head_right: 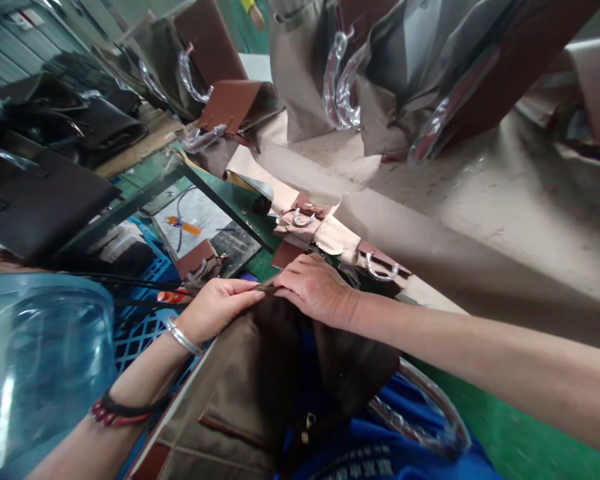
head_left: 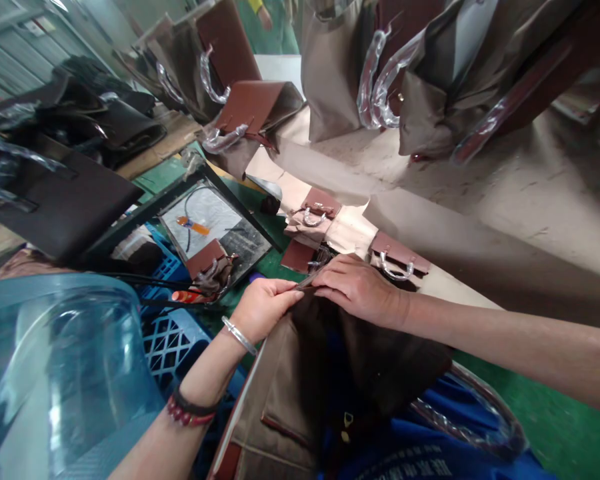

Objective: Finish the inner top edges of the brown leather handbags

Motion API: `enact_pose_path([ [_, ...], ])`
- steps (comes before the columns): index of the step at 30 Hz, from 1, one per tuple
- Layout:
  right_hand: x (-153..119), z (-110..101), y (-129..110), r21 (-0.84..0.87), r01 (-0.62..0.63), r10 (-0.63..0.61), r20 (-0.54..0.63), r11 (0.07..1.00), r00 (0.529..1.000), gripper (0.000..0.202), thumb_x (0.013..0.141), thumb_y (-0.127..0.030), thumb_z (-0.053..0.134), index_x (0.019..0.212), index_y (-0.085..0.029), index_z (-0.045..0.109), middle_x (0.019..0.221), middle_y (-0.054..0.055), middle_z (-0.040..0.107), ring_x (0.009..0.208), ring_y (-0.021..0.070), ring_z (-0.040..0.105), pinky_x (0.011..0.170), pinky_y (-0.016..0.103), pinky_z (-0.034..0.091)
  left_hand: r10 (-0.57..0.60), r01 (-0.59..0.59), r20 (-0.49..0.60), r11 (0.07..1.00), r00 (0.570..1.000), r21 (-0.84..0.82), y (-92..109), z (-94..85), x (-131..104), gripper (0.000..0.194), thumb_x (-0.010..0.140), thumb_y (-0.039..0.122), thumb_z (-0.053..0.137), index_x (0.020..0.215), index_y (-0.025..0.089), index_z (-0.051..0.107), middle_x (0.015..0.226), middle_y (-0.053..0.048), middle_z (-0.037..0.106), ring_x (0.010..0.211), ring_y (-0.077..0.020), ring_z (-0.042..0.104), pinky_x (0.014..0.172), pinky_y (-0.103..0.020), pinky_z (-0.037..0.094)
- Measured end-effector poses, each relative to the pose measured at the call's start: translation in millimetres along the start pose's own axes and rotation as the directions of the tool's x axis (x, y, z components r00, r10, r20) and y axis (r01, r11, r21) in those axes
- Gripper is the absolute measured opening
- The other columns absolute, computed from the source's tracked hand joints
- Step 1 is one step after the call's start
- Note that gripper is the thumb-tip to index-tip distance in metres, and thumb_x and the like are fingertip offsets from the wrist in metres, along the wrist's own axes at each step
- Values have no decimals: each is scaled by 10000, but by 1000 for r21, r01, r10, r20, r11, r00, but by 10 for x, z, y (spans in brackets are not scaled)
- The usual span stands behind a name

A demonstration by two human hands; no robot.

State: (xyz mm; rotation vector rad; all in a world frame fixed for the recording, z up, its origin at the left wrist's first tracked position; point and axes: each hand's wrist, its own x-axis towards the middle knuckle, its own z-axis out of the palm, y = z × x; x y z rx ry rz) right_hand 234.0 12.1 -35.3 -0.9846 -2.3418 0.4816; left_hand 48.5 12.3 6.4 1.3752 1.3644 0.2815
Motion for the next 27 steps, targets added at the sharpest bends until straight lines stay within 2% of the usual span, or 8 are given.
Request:
enact_pose_path([
  [7, -45, 31, 37, -96, -3, 0, -33, 995, 999, 180, 820, -242, 484, 958, -150, 552, 849, 61, 607, 828, 176, 503, 750, 302, 395, -15, 15, -10, 998, 1000, 57, -21, -10, 29, 288, 685, 319, 537, 842, 114, 662, 779, -57, 679, 685, -196, 578, 603, -269, 426],
  [18, 11, 39, 57, -219, -18, 26, 32, 976, 999, 185, 859, -206, 392, 789, -173, 561, 770, 39, 550, 759, 151, 470, 696, 259, 338, -17, 16, 12, 998, 1000, 56, -9, -17, 52, 292, 695, 289, 538, 913, 135, 655, 755, -29, 681, 660, -174, 573, 579, -236, 404],
  [22, 54, 68, 43, -282, -50, 59, 24, 958, 998, 160, 855, -211, 398, 779, -164, 530, 763, 36, 538, 731, 159, 456, 680, 266, 330, 7, -9, 29, 998, 1000, 55, -29, -23, 61, 290, 703, 281, 534, 927, 138, 650, 787, -29, 680, 680, -173, 571, 574, -232, 399],
  [27, 113, 54, 59, -246, -113, 106, -40, 963, 994, 142, 813, -285, 489, 793, -146, 510, 797, 60, 525, 767, 181, 446, 672, 278, 343, -8, 10, 89, 1000, 996, -19, -54, -45, 65, 296, 700, 296, 553, 936, 141, 644, 804, -28, 678, 696, -166, 572, 629, -243, 419],
])
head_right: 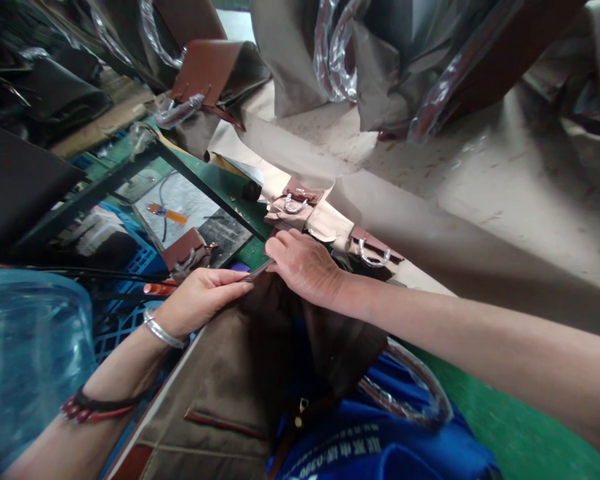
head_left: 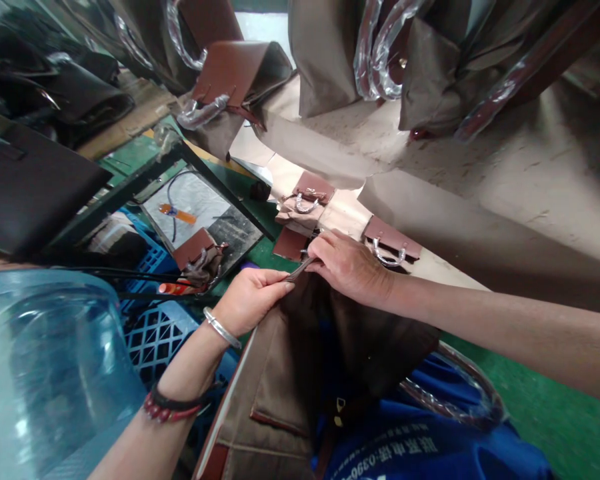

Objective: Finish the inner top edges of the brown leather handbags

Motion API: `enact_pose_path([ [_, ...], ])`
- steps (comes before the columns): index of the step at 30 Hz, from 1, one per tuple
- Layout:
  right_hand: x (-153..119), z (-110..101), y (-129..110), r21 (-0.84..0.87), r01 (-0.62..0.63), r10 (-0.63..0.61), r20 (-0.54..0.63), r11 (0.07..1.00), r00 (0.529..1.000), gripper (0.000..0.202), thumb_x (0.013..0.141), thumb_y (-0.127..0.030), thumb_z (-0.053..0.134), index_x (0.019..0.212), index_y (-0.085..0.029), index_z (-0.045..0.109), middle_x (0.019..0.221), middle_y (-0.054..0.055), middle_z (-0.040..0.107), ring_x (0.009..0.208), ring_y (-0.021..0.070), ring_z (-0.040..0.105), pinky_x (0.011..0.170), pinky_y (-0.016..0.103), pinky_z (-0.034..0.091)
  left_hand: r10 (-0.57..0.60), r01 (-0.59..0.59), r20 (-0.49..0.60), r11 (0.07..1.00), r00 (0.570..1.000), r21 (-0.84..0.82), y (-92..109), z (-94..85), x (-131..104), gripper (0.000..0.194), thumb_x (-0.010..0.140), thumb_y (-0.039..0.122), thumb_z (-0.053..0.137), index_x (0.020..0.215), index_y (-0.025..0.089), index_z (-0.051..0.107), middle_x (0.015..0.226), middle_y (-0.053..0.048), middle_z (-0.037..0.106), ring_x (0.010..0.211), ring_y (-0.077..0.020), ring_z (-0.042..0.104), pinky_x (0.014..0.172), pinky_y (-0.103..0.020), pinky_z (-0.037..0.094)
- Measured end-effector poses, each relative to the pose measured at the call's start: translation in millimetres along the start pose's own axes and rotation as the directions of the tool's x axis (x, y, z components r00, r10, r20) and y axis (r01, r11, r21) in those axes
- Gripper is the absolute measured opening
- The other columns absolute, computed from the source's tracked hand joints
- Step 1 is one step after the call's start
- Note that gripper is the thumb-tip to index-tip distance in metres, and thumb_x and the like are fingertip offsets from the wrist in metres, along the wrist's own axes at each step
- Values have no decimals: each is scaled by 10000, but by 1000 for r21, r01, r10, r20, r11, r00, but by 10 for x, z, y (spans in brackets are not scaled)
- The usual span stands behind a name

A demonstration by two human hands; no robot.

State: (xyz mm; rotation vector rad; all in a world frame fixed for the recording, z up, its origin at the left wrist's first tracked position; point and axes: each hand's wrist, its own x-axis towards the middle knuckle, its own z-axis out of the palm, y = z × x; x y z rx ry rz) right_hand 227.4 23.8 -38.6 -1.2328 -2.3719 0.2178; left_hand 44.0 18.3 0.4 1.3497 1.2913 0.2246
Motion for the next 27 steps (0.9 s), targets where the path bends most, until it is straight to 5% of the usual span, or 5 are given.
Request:
enact_pose_path([
  [5, -5, -2, 80, 79, -68, 67, 20, 995, 998, 169, 756, -200, 565, 911, -141, 533, 903, 81, 541, 871, 202, 465, 746, 303, 370, -70, 69, -18, 996, 997, -57, 9, -25, -6, 333, 659, 348, 593, 904, 129, 651, 789, -39, 680, 679, -174, 579, 630, -254, 440],
  [10, -32, 13, 152, 218, -173, 117, 246, 960, 962, 327, 719, -176, 601, 1038, -167, 529, 956, 66, 588, 878, 185, 535, 747, 283, 400, -35, 35, -29, 999, 999, 16, -29, -28, 18, 319, 703, 336, 549, 931, 133, 641, 783, -41, 681, 705, -180, 585, 648, -256, 436],
  [21, 12, 12, 183, 357, -289, 169, 331, 888, 928, 70, 748, -199, 572, 783, -158, 617, 678, 1, 613, 654, 119, 553, 566, 204, 352, 30, -17, -76, 987, 997, 161, -135, -74, 37, 360, 720, 331, 522, 1006, 130, 603, 1012, -80, 632, 879, -228, 570, 749, -302, 438],
  [27, 58, -27, 266, 377, -347, 153, 458, 859, 876, 223, 703, -223, 609, 914, -153, 592, 840, 16, 620, 735, 138, 551, 603, 213, 367, 20, -19, -13, 996, 1000, 91, -137, -90, 73, 363, 715, 342, 533, 1008, 139, 603, 900, -57, 669, 804, -206, 585, 706, -284, 435],
])
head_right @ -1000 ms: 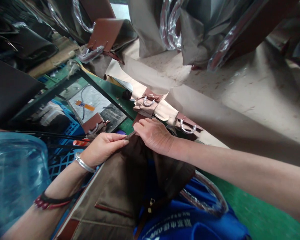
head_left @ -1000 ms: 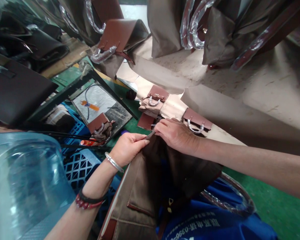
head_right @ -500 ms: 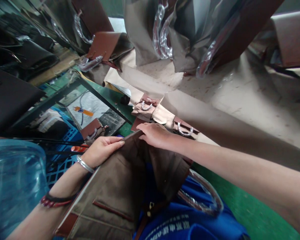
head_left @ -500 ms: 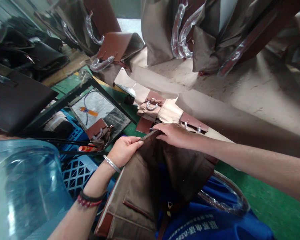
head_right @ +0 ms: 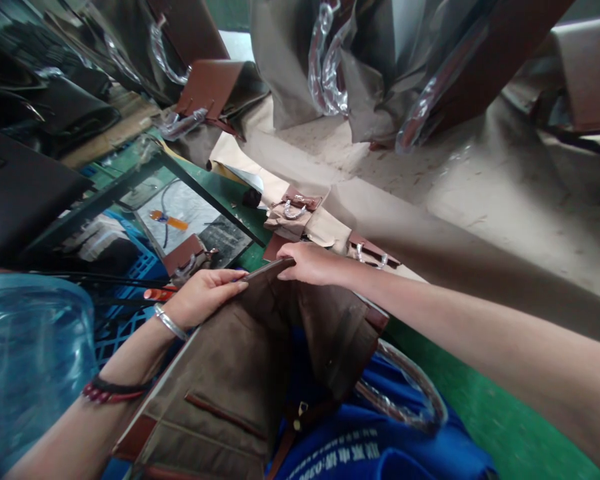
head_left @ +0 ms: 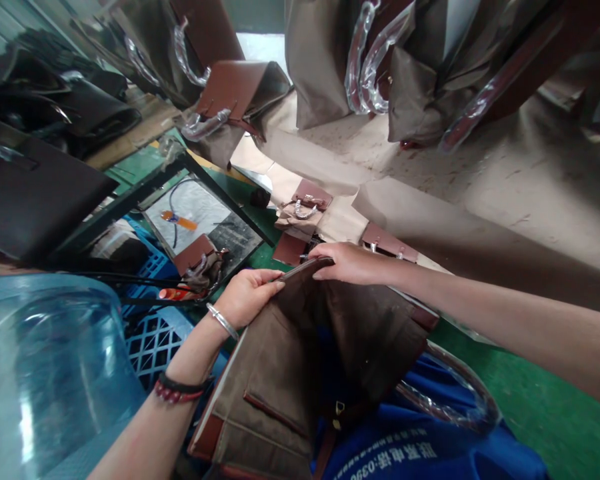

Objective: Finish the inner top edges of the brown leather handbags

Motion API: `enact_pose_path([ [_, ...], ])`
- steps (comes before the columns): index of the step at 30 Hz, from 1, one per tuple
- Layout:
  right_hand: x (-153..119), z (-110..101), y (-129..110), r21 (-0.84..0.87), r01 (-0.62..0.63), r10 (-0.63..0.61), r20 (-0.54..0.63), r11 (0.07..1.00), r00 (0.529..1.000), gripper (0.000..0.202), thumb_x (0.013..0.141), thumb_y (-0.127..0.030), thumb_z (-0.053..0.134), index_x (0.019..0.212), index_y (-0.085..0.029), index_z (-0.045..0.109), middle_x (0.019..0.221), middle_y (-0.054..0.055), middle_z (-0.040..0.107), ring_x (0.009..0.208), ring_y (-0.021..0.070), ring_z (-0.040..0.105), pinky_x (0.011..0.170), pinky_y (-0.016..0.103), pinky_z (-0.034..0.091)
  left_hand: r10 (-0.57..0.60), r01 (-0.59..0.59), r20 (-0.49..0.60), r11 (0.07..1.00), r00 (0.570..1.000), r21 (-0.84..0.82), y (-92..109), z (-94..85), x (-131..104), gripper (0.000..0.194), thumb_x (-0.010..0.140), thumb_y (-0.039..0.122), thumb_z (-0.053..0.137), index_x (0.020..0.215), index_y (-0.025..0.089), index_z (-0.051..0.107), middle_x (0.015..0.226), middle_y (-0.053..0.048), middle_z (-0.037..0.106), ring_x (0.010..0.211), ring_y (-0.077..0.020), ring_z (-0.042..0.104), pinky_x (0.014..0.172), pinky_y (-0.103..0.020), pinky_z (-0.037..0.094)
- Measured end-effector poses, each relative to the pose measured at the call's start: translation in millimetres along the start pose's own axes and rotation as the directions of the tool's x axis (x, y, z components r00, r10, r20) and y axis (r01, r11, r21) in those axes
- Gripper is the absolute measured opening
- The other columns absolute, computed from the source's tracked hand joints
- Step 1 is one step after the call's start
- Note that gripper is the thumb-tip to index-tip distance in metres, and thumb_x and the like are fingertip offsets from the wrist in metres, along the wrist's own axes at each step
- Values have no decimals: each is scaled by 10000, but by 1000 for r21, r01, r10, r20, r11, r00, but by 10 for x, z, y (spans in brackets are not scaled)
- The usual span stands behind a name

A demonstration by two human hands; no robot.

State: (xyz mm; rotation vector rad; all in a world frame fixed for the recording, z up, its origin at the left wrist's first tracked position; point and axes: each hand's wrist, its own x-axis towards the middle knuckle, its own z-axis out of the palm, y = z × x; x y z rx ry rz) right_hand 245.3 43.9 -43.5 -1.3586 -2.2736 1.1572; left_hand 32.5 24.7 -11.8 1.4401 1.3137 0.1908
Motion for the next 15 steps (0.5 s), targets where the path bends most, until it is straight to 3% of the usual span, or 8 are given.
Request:
enact_pose_path([
  [4, 43, -30, 46, 44, -46, 40, 133, 998, 990, 230, 745, -245, 553, 941, -134, 601, 891, 37, 619, 768, 150, 548, 636, 215, 379, -25, 25, 6, 1000, 1000, -15, -53, -21, 53, 391, 696, 357, 557, 1006, 122, 601, 884, -65, 670, 774, -203, 585, 691, -285, 430],
  [10, 61, 20, 142, 176, -8, -17, 136, 984, 991, 243, 789, -279, 485, 933, -128, 610, 857, 28, 618, 758, 143, 540, 630, 212, 374, -48, 50, 41, 998, 998, -48, -138, -72, 109, 409, 699, 362, 556, 1025, 117, 586, 898, -73, 667, 779, -208, 586, 712, -303, 429],
  [15, 27, 30, 128, 210, -49, 15, 162, 976, 987, 253, 782, -301, 475, 874, -131, 638, 752, 11, 620, 689, 132, 532, 579, 208, 350, -64, 65, 34, 998, 997, -11, -163, -133, 129, 410, 686, 368, 561, 993, 99, 598, 896, -91, 665, 803, -228, 582, 744, -332, 421],
])
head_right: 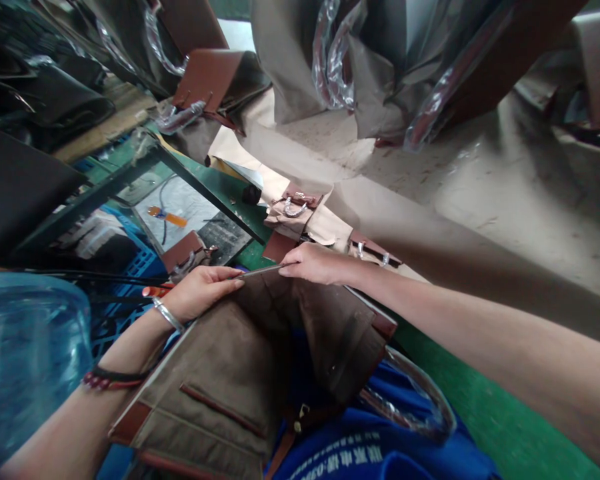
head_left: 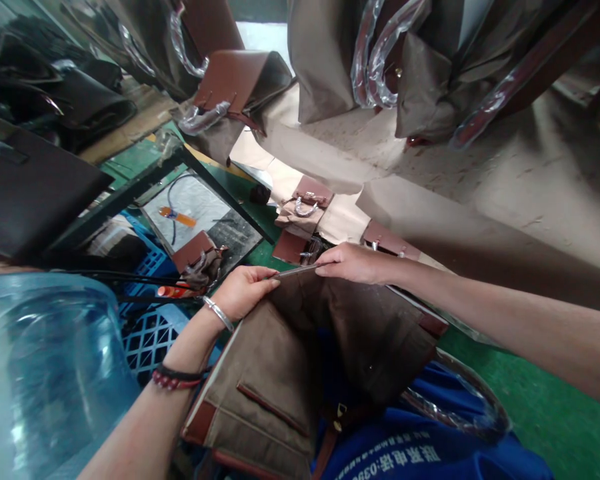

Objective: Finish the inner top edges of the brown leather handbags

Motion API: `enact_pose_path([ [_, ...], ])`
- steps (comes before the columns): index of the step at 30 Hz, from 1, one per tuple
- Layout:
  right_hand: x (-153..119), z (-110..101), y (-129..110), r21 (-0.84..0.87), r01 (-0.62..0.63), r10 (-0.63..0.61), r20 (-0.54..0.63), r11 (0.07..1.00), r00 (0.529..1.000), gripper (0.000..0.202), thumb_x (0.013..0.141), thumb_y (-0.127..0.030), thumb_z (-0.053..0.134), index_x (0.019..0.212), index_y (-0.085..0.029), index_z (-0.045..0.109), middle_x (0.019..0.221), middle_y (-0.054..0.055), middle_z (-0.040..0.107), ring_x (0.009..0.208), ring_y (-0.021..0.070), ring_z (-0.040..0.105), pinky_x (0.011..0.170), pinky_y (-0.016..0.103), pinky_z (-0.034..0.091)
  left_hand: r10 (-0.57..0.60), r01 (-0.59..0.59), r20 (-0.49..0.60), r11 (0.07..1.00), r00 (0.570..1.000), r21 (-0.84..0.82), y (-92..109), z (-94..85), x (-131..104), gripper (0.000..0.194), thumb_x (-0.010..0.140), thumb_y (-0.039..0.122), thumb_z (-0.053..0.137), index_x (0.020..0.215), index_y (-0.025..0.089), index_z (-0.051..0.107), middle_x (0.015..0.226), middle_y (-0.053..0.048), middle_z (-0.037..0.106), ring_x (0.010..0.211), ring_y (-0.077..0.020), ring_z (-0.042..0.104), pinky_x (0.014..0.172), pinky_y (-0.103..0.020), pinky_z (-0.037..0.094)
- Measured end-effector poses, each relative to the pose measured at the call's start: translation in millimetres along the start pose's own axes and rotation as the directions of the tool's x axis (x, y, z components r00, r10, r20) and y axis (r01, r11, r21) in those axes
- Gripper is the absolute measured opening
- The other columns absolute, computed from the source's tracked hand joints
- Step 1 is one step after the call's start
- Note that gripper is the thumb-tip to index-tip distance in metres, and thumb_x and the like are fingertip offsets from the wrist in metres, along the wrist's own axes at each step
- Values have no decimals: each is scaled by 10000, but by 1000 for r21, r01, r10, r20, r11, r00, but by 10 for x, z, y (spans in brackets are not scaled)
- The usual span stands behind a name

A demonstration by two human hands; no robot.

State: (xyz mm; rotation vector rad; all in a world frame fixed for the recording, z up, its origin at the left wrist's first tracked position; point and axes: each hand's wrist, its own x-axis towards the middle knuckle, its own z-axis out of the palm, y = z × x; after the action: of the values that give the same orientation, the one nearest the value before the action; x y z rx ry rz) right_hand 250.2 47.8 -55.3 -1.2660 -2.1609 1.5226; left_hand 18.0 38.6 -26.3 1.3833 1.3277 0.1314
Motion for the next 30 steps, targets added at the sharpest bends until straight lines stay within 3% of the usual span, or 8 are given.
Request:
enact_pose_path([
  [9, -43, 6, -154, 26, 64, -67, 105, 998, 992, 312, 740, -351, 490, 864, -110, 645, 714, 11, 598, 654, 125, 505, 572, 209, 344, -30, 28, -24, 996, 999, -84, -59, -36, -84, 360, 644, 386, 590, 863, 105, 640, 849, -77, 673, 746, -199, 576, 734, -313, 414],
  [13, -14, 4, -113, 63, 64, -71, 112, 996, 991, 350, 723, -373, 501, 906, -106, 636, 775, 20, 607, 699, 135, 515, 602, 211, 358, -37, 31, -36, 990, 999, -140, -41, -5, -107, 376, 601, 407, 622, 825, 107, 651, 813, -72, 675, 739, -209, 574, 733, -327, 423],
  [21, -16, -13, -33, 88, 46, -62, 187, 995, 980, 364, 734, -412, 468, 829, -102, 635, 681, 7, 574, 622, 121, 485, 549, 212, 340, -5, 3, -8, 965, 1000, -262, -50, 43, -177, 399, 566, 380, 651, 873, 124, 651, 825, -55, 673, 775, -199, 573, 773, -311, 417],
  [26, 84, -126, -255, -145, 120, -90, 198, 982, 976, 405, 719, -479, 509, 954, -159, 591, 844, 20, 607, 729, 147, 529, 599, 211, 360, 42, -36, 15, 957, 999, -287, 14, 93, -193, 374, 596, 356, 601, 866, 103, 655, 729, -58, 666, 629, -159, 554, 627, -265, 416],
  [30, 188, -40, -454, -444, 206, -137, 184, 872, 973, 268, 779, -387, 467, 768, -165, 616, 722, 25, 609, 676, 143, 536, 559, 207, 323, 85, -87, -18, 962, 996, -257, 48, 113, -184, 314, 590, 309, 579, 796, 91, 671, 656, -38, 644, 551, -120, 490, 547, -231, 366],
])
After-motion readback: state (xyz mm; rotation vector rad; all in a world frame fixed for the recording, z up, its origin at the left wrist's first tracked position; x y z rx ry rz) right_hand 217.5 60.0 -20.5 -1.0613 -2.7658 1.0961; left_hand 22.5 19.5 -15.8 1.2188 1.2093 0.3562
